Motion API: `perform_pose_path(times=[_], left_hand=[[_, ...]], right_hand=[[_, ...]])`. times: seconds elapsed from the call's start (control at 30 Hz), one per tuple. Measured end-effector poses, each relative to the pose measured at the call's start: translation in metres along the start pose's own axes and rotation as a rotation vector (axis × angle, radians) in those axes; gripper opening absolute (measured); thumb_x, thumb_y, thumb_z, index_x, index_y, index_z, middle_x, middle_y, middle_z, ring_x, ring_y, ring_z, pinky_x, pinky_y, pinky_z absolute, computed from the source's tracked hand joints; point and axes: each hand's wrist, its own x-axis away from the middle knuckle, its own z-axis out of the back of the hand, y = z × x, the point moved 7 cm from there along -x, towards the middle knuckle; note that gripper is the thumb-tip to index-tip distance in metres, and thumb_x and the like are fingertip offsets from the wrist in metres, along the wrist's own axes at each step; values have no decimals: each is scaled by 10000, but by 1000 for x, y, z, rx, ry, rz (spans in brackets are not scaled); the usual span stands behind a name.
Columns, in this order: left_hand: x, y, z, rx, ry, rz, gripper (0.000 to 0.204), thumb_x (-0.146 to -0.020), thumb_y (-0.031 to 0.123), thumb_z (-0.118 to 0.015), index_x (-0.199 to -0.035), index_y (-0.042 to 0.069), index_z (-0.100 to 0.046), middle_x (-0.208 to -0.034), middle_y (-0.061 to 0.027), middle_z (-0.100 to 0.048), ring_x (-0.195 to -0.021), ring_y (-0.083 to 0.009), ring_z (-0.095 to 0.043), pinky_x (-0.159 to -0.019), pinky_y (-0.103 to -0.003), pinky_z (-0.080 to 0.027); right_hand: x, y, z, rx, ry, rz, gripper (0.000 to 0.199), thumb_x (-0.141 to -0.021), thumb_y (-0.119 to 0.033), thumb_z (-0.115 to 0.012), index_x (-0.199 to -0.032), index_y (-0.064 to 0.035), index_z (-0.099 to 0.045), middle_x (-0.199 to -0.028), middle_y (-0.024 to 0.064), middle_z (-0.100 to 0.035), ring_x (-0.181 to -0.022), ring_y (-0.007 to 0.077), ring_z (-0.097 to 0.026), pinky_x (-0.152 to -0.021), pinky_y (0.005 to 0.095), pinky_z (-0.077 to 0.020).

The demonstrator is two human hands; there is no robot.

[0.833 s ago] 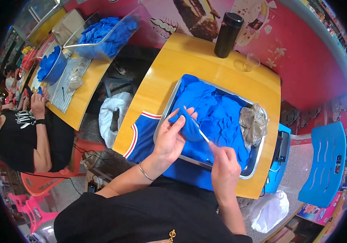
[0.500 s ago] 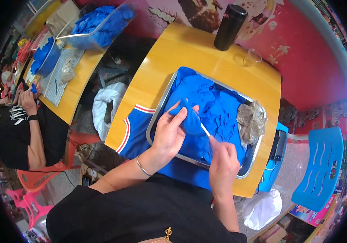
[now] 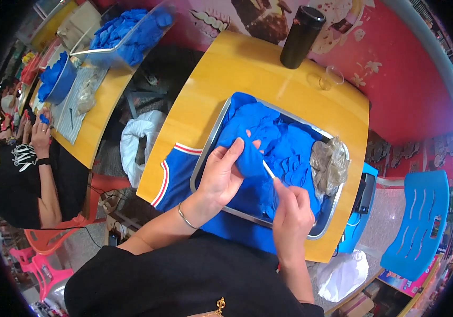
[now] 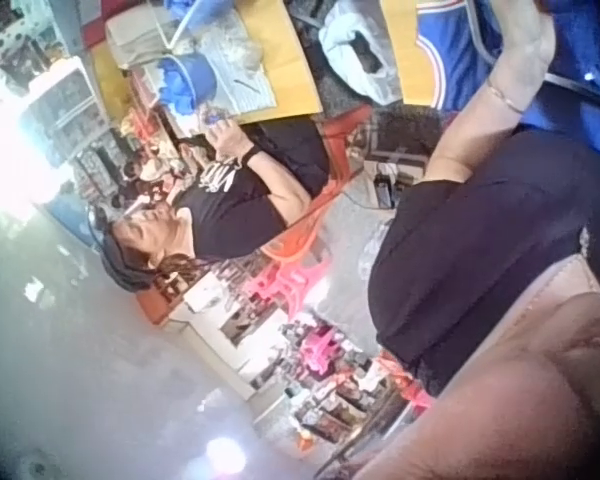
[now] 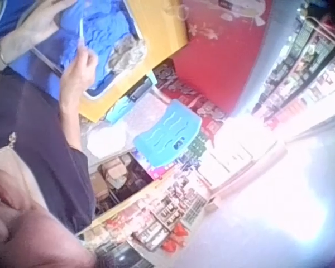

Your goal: Manually assembling and finishing small fabric components for jerseys using a manipulation stick.

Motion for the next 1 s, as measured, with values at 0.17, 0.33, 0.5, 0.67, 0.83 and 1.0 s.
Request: perform_pose_path(times=[0.17,0.33,0.5,0.67,0.83,1.0], left_hand=[[10,-3,2,-57,1,33,226,-871,144,-610,-1057,16,-595,-1009,-106,-626,-996,-189,-595,-858,-331,-493],[18,-2,3,-83,-6,7,229,-878,130,-594,-1091,46,-591,-1047,-88,-613,-1006,-193,-585,-856,-347,-494],[27,-2,3,-27,11,16,232,-885,164,-588,-1091,56,-587,-1029,-80,-613,-1003,-187,-579,-862,-356,-484],[33,-4,9,-18,-11,2,218,-887,200,-591,-1054,61,-571,-1033,-106,-608,-983,-196,-582,-862,-358,-479],[38,-6,10,-27,0,-27,190,-887,225,-593,-988,69,-554,-1014,-123,-605,-947,-201,-585,-853,-353,-477],[36,-1,19,-28,41,-70,189,-886,223,-594,-1015,97,-538,-966,-87,-602,-951,-192,-577,-865,-349,-465]], right_hand=[[8,-3,6,39,-7,-7,262,-773,60,-583,-984,-73,-665,-781,110,-550,-656,241,-588,-554,320,-458],[13,-11,8,34,26,28,270,-772,64,-581,-987,-77,-662,-781,110,-549,-663,243,-589,-558,329,-459],[21,-18,11,43,33,31,267,-771,64,-586,-983,-80,-662,-787,110,-552,-664,242,-590,-558,331,-459],[26,-22,12,52,41,34,268,-764,54,-597,-983,-88,-662,-794,102,-560,-662,239,-591,-560,324,-456],[30,-25,14,61,40,53,265,-766,51,-589,-974,-93,-667,-780,89,-563,-643,225,-585,-549,316,-451],[27,-22,23,31,6,99,251,-775,59,-568,-947,-91,-672,-753,80,-563,-596,196,-569,-515,297,-438]])
